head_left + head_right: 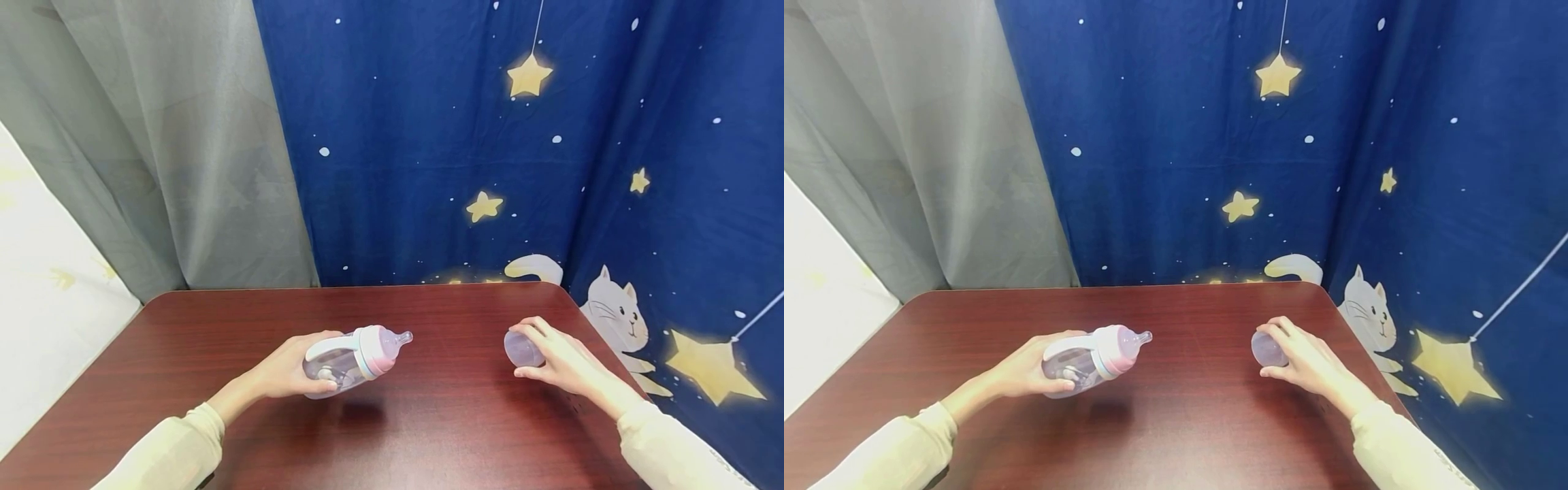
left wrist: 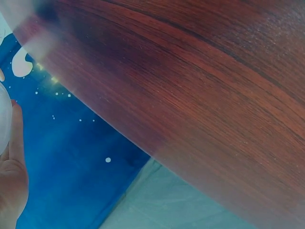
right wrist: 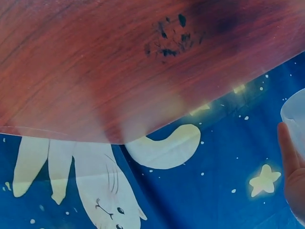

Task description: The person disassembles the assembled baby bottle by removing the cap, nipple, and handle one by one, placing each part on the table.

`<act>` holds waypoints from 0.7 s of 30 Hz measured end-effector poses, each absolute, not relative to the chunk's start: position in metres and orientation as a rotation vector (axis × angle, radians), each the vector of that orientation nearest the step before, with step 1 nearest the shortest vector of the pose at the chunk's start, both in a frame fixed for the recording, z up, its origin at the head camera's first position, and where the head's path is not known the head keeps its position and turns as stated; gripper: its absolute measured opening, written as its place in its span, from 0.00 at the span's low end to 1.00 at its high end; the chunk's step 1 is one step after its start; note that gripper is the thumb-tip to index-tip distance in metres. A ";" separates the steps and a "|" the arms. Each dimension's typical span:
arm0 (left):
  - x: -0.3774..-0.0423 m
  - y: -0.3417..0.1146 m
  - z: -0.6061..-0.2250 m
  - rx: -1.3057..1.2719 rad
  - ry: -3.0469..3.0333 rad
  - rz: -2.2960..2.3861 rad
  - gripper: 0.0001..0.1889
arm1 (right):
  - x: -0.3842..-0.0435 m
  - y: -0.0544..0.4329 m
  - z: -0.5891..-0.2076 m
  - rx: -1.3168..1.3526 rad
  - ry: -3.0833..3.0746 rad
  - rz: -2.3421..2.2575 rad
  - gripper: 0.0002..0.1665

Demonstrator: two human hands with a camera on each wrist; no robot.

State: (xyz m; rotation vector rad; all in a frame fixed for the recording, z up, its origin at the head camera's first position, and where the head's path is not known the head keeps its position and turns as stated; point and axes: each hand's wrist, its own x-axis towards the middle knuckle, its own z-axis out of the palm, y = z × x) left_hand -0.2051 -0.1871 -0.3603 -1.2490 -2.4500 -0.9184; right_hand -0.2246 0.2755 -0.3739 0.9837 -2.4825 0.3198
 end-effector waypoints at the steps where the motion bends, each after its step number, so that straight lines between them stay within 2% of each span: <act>1: -0.205 -0.187 -0.360 -1.249 -2.450 -0.919 0.31 | -0.225 0.276 -0.375 0.981 -2.488 0.318 0.38; 21: -0.204 -0.186 -0.362 -1.251 -2.464 -0.909 0.32 | -0.226 0.283 -0.394 1.092 -2.612 0.295 0.35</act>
